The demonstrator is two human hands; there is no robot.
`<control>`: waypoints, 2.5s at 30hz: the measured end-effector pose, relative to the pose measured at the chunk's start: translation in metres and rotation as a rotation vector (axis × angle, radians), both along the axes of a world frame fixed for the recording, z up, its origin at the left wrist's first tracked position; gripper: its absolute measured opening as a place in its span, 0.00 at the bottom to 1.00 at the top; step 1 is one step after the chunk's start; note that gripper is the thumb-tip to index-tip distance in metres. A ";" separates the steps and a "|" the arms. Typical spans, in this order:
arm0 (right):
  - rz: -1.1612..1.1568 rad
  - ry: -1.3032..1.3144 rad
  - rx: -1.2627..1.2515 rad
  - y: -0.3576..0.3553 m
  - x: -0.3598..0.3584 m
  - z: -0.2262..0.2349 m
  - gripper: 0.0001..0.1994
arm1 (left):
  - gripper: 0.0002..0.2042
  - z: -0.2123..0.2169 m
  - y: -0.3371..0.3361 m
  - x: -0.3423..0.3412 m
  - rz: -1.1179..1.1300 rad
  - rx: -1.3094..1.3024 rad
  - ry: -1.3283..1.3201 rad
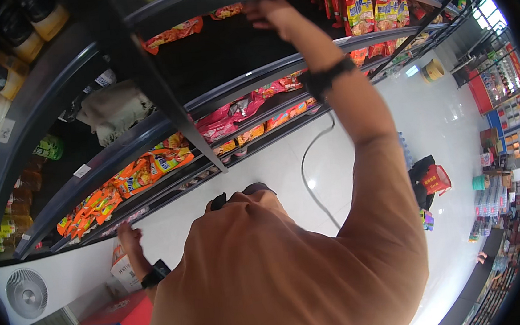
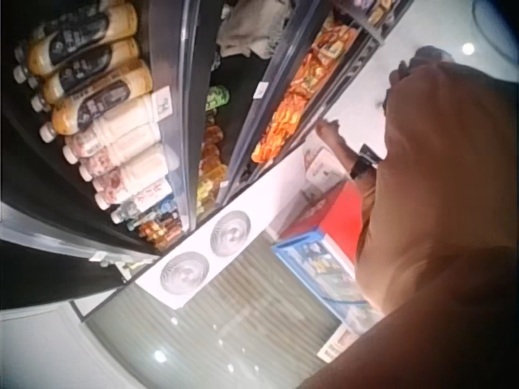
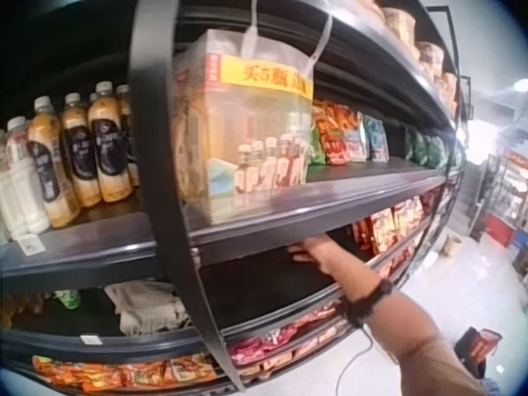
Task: The person organizes and restocks packets of instant noodles on a store shelf, arranging them into neat rows and wiping down the shelf surface with a cloth.
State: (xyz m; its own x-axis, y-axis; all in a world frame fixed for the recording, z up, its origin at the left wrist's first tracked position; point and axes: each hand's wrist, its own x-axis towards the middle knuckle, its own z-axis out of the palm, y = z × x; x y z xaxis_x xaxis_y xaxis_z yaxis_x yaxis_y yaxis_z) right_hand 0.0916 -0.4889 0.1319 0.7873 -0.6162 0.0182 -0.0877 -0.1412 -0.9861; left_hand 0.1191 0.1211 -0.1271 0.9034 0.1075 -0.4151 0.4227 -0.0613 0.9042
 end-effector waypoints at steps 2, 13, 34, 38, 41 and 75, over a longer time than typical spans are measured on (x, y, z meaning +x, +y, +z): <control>-0.040 0.066 -0.101 -0.031 0.031 0.014 0.17 | 0.05 0.018 -0.052 -0.041 -0.177 0.004 0.021; 0.324 0.209 -0.128 -0.127 0.066 -0.006 0.17 | 0.09 0.052 -0.123 -0.147 -0.252 0.107 -0.078; 0.762 0.175 0.229 -0.087 0.021 0.013 0.20 | 0.06 0.068 -0.190 -0.070 -0.655 0.157 -0.219; 0.641 0.220 -0.079 -0.032 0.011 0.006 0.19 | 0.06 0.063 -0.172 -0.072 -0.644 0.112 -0.231; 0.419 0.174 -0.304 -0.021 0.012 -0.001 0.23 | 0.06 0.059 -0.152 -0.071 -0.680 0.166 -0.153; 1.098 0.297 0.326 0.514 0.013 -0.105 0.16 | 0.20 0.074 0.256 -0.038 0.406 -0.698 -0.023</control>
State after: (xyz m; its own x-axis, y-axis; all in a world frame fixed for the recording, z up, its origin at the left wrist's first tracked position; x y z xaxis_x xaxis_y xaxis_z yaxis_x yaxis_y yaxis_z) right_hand 0.1043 0.0248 0.0271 0.8448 0.4512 -0.2877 -0.3080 -0.0296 -0.9509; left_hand 0.0810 0.3773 -0.0534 0.8586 0.1517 -0.4896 0.2721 0.6746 0.6862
